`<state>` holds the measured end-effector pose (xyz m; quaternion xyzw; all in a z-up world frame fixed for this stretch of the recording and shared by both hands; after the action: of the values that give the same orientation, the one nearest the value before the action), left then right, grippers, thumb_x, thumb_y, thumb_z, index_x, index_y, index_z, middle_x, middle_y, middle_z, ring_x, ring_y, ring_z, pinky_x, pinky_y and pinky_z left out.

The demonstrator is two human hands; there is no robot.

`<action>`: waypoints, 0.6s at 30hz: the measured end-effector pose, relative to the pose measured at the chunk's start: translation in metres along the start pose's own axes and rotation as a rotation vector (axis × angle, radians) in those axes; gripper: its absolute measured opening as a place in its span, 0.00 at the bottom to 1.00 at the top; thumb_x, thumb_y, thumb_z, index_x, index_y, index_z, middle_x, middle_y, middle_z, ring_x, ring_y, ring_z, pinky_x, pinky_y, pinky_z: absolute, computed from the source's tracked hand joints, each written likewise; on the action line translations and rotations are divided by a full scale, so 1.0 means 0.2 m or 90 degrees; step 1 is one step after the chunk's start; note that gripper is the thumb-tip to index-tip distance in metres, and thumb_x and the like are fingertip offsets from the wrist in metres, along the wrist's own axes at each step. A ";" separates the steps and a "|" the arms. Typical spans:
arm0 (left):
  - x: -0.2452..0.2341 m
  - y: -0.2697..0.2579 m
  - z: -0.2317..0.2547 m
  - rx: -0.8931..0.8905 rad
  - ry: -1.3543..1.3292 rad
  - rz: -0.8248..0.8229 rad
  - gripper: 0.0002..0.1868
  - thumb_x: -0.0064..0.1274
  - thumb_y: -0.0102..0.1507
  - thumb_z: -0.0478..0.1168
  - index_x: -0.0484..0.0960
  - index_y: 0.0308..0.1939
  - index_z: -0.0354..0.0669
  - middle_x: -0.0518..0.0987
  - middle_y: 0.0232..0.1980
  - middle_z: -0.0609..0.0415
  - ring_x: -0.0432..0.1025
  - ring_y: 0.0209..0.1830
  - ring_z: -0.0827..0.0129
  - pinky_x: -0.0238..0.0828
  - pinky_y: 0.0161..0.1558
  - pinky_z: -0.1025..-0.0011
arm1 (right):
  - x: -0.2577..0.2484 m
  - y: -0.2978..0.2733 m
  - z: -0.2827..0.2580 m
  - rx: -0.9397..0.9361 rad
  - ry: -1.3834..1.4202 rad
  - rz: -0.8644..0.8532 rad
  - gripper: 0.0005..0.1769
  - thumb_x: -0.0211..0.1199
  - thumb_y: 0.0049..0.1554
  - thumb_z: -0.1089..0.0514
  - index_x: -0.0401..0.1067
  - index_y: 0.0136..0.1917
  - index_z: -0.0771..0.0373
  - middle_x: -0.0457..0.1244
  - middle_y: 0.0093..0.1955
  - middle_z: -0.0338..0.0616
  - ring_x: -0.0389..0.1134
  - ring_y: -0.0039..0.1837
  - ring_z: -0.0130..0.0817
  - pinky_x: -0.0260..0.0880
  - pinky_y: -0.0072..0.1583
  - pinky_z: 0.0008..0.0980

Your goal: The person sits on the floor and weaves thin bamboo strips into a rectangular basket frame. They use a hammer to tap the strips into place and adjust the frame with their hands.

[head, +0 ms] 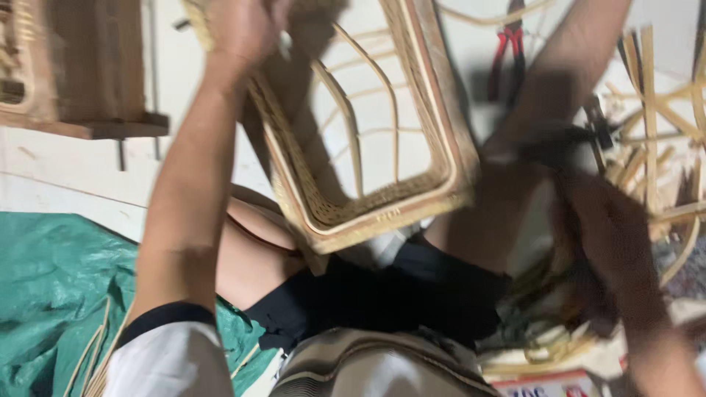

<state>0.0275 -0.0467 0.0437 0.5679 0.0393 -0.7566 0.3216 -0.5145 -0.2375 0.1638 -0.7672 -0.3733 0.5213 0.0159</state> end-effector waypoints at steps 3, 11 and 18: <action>-0.17 0.07 0.21 0.052 -0.189 -0.013 0.09 0.64 0.71 0.40 0.86 0.43 0.37 0.83 0.40 0.40 0.77 0.39 0.45 0.72 0.43 0.50 | 0.11 -0.32 0.46 0.095 0.229 0.262 0.25 0.47 0.78 0.48 0.70 0.50 0.70 0.62 0.35 0.48 0.63 0.34 0.32 0.60 0.38 0.33; -0.21 0.09 0.30 0.098 -0.171 0.061 0.08 0.66 0.65 0.37 0.86 0.43 0.37 0.83 0.61 0.47 0.72 0.62 0.41 0.69 0.62 0.49 | 0.87 -0.80 1.05 0.050 0.025 0.424 0.12 0.61 0.71 0.63 0.77 0.63 0.72 0.70 0.52 0.61 0.70 0.44 0.33 0.69 0.44 0.26; -0.20 0.09 0.32 0.124 -0.139 0.033 0.09 0.64 0.66 0.37 0.85 0.47 0.35 0.83 0.62 0.44 0.71 0.63 0.41 0.64 0.64 0.46 | 0.42 -0.55 0.70 -0.003 0.110 0.494 0.12 0.55 0.80 0.61 0.75 0.59 0.72 0.67 0.41 0.48 0.66 0.40 0.26 0.64 0.42 0.25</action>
<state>-0.0108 -0.0701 0.1064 0.5118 -0.0842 -0.8054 0.2869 -0.6752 -0.1597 0.0789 -0.8924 -0.0538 0.4213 -0.1525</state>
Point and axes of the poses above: each hand's wrist, its own y-axis towards the middle knuckle, its own x-axis out of the palm, z = x × y, the point moved 7 cm from there along y, towards the middle knuckle
